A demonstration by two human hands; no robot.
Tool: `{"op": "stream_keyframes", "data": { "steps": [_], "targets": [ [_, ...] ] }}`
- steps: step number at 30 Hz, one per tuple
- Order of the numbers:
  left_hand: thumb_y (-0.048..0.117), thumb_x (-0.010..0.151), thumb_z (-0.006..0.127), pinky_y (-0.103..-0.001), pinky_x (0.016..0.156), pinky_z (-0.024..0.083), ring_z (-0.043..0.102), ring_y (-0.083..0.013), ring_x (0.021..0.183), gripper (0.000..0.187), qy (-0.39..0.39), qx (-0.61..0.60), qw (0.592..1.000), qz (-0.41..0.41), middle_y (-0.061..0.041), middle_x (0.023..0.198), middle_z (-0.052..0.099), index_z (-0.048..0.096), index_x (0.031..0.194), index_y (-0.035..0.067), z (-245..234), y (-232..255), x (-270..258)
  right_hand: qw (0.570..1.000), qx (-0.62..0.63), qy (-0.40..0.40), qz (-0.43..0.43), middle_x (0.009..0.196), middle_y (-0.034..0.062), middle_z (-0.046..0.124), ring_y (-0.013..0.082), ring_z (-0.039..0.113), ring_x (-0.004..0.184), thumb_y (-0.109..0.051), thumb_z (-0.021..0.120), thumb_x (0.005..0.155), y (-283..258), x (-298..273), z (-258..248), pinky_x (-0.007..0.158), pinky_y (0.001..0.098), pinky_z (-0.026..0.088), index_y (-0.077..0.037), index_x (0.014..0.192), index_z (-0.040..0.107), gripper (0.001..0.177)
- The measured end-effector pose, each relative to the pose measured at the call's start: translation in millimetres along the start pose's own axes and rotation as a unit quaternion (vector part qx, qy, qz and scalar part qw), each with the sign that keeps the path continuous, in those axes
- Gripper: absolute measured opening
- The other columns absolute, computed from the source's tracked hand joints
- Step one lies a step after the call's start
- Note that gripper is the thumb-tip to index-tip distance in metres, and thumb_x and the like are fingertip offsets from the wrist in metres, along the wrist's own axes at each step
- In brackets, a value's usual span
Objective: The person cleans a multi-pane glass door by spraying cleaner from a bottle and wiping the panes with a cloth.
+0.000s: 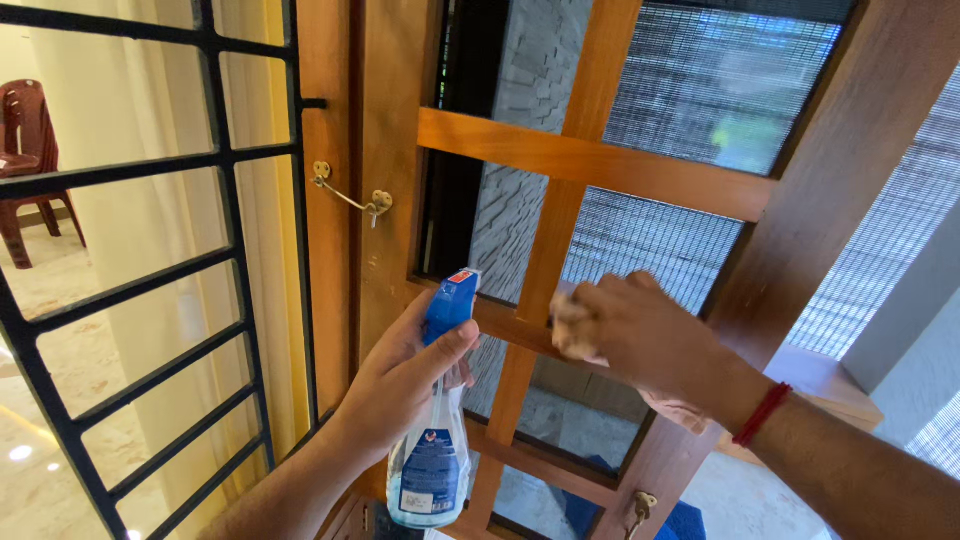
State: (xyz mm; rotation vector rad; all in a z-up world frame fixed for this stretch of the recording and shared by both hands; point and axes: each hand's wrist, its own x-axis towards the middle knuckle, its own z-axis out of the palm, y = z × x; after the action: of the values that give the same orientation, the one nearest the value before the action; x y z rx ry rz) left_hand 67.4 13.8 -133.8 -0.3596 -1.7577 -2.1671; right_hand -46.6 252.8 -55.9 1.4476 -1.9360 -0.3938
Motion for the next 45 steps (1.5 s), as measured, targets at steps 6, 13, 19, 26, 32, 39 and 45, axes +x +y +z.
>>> {"op": "stream_keyframes", "data": {
  "steps": [6, 13, 19, 26, 32, 39, 45],
  "targets": [
    [0.039, 0.092, 0.066, -0.032, 0.072, 0.052, 0.059, -0.0141, 0.078, 0.046, -0.001, 0.01, 1.0, 0.001, -0.004, 0.092, 0.058, 0.057, 0.126, 0.008, 6, -12, 0, 0.976, -0.024, -0.211, 0.053, 0.108, -0.0012, 0.06, 0.0184, 0.056, 0.105, -0.034, 0.065, 0.088, 8, -2, -12, 0.089, 0.0409, 0.04, -0.023, 0.106, 0.071, 0.022],
    [0.036, 0.095, 0.066, -0.03, 0.067, 0.052, 0.057, -0.012, 0.072, 0.044, -0.028, -0.003, 1.0, 0.007, -0.002, 0.085, 0.055, 0.056, 0.125, 0.004, 15, -34, 3, 0.958, -0.153, -0.238, 0.048, 0.106, 0.0002, 0.064, 0.0228, 0.058, 0.104, -0.028, 0.061, 0.09, 11, -43, -10, 0.088, 0.0404, 0.043, -0.017, 0.113, 0.074, 0.029],
    [0.034, 0.094, 0.067, -0.028, 0.061, 0.048, 0.054, -0.0107, 0.068, 0.044, 0.016, 0.053, 0.998, 0.001, -0.003, 0.076, 0.051, 0.058, 0.13, 0.012, -10, -30, -13, 0.916, -0.205, -0.322, 0.125, 0.108, -0.0018, 0.063, 0.0211, 0.059, 0.108, -0.028, 0.059, 0.092, 19, -22, -44, 0.093, 0.0403, 0.045, -0.026, 0.102, 0.074, 0.018],
    [0.031, 0.092, 0.068, -0.029, 0.062, 0.048, 0.058, -0.0118, 0.07, 0.037, 0.072, 0.016, 0.997, 0.007, -0.001, 0.081, 0.055, 0.057, 0.118, 0.008, -46, -7, -19, 0.985, -0.087, 0.147, -0.03, 0.101, 0.0023, 0.064, 0.0242, 0.062, 0.089, -0.02, 0.068, 0.076, -5, 66, -52, 0.075, 0.0413, 0.05, -0.014, 0.104, 0.071, 0.029],
    [0.031, 0.094, 0.068, -0.03, 0.067, 0.05, 0.057, -0.0124, 0.073, 0.036, 0.076, -0.015, 0.997, 0.021, -0.002, 0.082, 0.055, 0.057, 0.118, 0.007, -69, 2, -30, 0.981, -0.15, 0.122, 0.001, 0.108, 0.0046, 0.063, 0.0233, 0.062, 0.096, -0.018, 0.065, 0.08, 0, 131, -14, 0.079, 0.0364, 0.054, -0.008, 0.114, 0.068, 0.035],
    [0.03, 0.094, 0.066, -0.029, 0.068, 0.05, 0.058, -0.0126, 0.074, 0.038, 0.079, -0.035, 0.996, 0.027, -0.001, 0.081, 0.055, 0.056, 0.122, 0.007, -78, 9, -40, 0.984, 0.106, 0.078, -0.117, 0.117, 0.0043, 0.065, 0.0217, 0.062, 0.106, -0.015, 0.066, 0.075, -20, 122, 38, 0.087, 0.0351, 0.054, -0.011, 0.094, 0.071, 0.02],
    [0.026, 0.094, 0.068, -0.027, 0.063, 0.046, 0.052, -0.0104, 0.069, 0.04, 0.056, -0.062, 0.995, 0.053, -0.001, 0.079, 0.051, 0.055, 0.126, 0.006, -74, 12, -45, 0.948, -0.092, 0.185, -0.242, 0.11, 0.0097, 0.066, 0.0281, 0.066, 0.107, -0.018, 0.072, 0.067, 18, 162, 18, 0.096, 0.0439, 0.054, -0.01, 0.083, 0.064, 0.019]
  ]
}}
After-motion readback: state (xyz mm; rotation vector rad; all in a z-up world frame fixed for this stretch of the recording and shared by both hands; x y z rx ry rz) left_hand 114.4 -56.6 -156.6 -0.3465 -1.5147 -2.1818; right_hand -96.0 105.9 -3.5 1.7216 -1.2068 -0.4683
